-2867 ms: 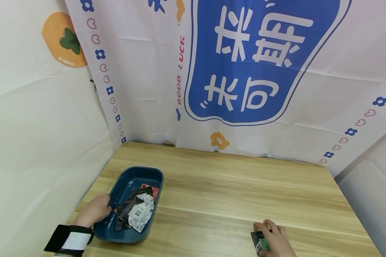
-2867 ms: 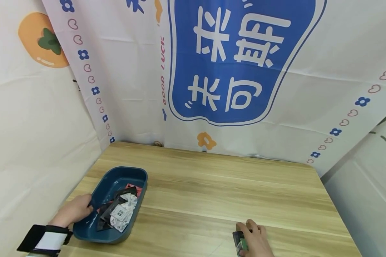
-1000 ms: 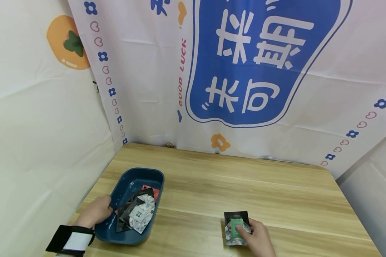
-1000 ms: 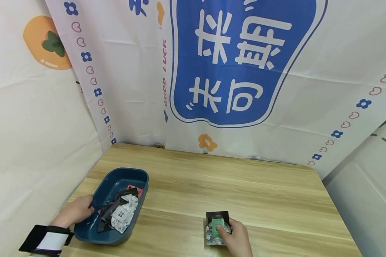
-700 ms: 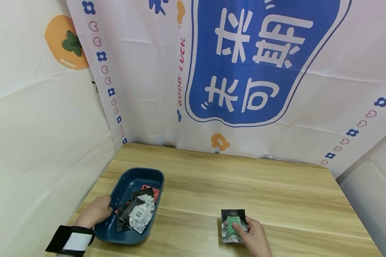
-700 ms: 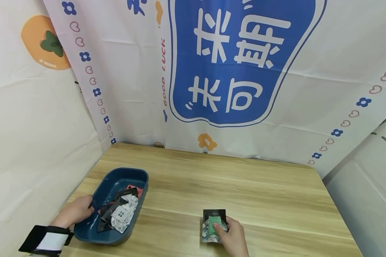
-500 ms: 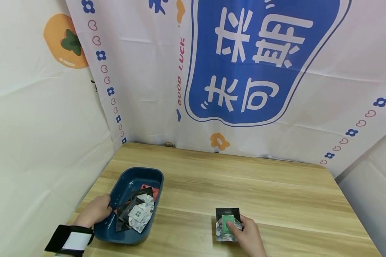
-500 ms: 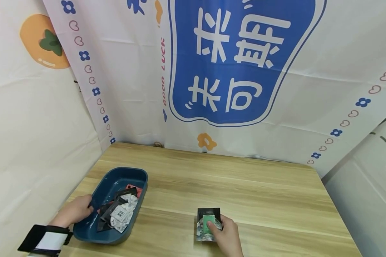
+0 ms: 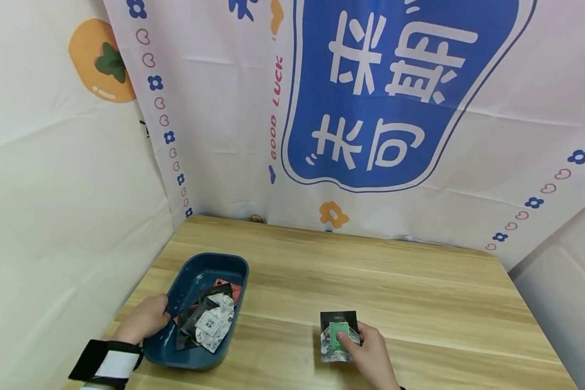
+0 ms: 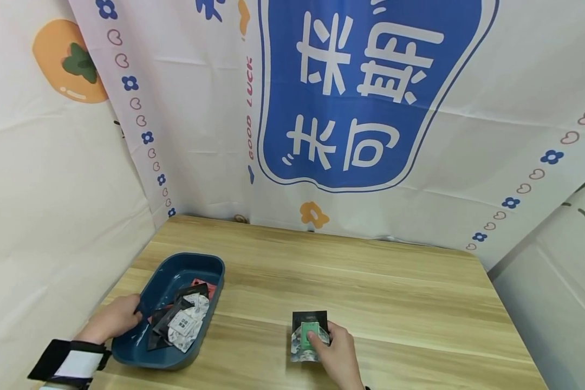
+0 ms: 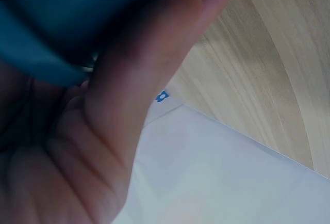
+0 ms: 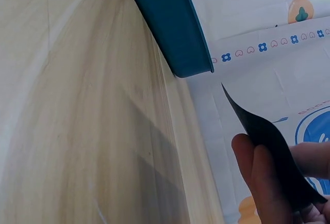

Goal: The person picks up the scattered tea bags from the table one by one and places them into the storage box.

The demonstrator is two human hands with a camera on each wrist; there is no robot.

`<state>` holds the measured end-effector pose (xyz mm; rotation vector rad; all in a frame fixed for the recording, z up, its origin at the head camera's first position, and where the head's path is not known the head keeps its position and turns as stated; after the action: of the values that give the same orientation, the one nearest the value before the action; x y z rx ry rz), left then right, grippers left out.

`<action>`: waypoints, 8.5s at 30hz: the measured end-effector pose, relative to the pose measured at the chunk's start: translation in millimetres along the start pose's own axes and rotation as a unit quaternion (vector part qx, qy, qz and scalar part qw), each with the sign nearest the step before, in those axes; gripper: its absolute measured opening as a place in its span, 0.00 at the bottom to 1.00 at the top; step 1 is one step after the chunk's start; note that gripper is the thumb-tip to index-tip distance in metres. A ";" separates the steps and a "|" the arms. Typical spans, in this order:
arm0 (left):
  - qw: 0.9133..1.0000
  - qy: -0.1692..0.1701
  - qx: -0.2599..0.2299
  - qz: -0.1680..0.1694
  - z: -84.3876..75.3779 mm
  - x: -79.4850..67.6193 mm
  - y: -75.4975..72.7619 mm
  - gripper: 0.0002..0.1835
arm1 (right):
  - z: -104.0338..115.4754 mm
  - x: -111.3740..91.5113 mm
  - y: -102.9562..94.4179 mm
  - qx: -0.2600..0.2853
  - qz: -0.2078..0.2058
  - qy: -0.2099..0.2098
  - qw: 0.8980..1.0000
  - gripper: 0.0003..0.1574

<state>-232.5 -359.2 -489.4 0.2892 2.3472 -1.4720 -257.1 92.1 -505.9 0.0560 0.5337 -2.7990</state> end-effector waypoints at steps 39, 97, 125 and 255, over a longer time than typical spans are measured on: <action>1.000 0.003 -0.001 -0.004 1.1 1.1 1.7 0.08 | 20.7 10.0 34.0 0.031 0.047 -0.017 0.998 0.15; 1.000 0.012 -0.004 -0.006 0.3 1.6 5.1 0.08 | 68.6 22.9 79.6 0.061 0.111 -0.065 0.990 0.12; 1.000 0.006 -0.002 -0.003 -1.3 0.2 -0.1 0.09 | 86.0 43.2 112.7 0.060 0.101 -0.110 0.987 0.09; 0.999 0.001 -0.042 0.011 9.9 0.0 4.6 0.05 | 157.0 37.5 161.8 0.037 0.163 -0.208 0.964 0.17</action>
<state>-229.0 -366.0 -497.1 0.2929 2.3922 -1.3589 -243.6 -119.5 -420.6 -0.3842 0.2855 -2.4079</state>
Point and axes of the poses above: each hand's wrist, its own x-axis towards the middle knuckle, its own y-axis out of the palm, z = x × y, the point moved 10 cm from there along x, towards the middle knuckle, and after that the axes turned 6 degrees about z, right-handed, at the moved point
